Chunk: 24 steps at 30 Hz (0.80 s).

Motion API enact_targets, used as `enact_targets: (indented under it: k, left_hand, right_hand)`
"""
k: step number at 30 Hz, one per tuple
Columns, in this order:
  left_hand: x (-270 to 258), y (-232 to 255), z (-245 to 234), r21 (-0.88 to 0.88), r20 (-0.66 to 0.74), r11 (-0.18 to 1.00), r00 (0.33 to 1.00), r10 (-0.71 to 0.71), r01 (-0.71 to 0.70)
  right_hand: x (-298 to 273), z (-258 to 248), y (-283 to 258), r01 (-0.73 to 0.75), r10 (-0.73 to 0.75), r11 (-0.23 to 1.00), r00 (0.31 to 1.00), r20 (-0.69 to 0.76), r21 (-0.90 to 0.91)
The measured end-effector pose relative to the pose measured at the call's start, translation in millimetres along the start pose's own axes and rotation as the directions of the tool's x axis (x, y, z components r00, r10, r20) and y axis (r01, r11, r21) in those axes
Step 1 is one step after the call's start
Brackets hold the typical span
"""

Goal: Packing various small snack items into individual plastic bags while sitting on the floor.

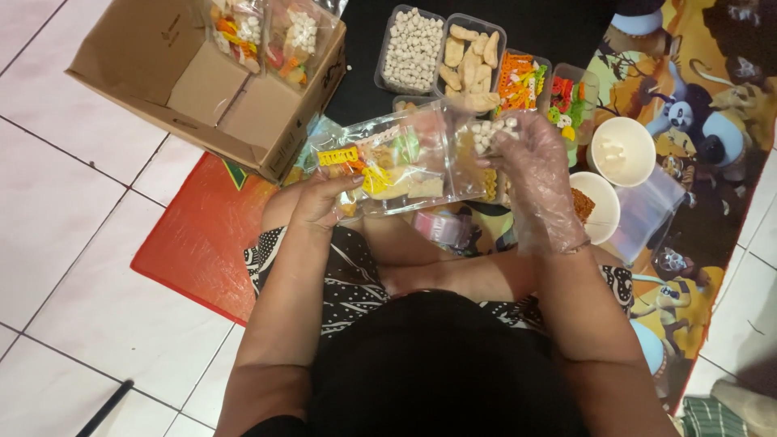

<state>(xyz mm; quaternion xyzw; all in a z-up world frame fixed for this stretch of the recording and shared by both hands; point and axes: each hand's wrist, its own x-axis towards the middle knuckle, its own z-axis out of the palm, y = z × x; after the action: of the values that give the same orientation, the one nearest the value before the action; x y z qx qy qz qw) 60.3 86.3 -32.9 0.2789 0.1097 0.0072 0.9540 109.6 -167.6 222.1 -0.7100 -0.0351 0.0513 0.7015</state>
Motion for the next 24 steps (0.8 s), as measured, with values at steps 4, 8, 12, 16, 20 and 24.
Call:
enact_targets:
  k: [4,8,12,16,20,24]
  left_hand:
    - [3.5,-2.7,-9.9,0.011,-0.018,1.0,1.0,-0.023,0.023]
    - [-4.2,6.8,14.0,0.01,-0.019,1.0,1.0,-0.009,0.009]
    - [1.4,-1.9,-5.5,0.008,-0.022,1.0,0.999,-0.027,0.027]
    - [5.8,-8.9,-26.9,0.003,-0.043,1.0,0.999,-0.021,0.021]
    - [-0.7,3.0,-2.5,-0.012,-0.04,1.0,0.999,-0.008,0.007]
    - [2.8,-1.8,-9.5,-0.003,-0.036,1.0,0.999,-0.02,0.02]
  right_hand:
    - [-2.6,3.4,-2.6,0.014,-0.019,0.987,0.999,-0.027,-0.16]
    - [0.6,6.3,-0.3,0.16,-0.173,0.961,0.984,-0.04,-0.228]
    - [-0.3,5.4,5.9,0.085,-0.085,0.969,0.996,0.008,-0.234]
    - [-3.1,6.7,1.6,-0.043,0.043,0.999,0.999,0.026,-0.024]
    - [-3.7,2.7,-4.9,-0.137,0.138,0.987,0.99,-0.005,0.088]
    - [-2.4,-2.7,16.6,-0.035,0.034,0.999,0.997,-0.063,-0.01]
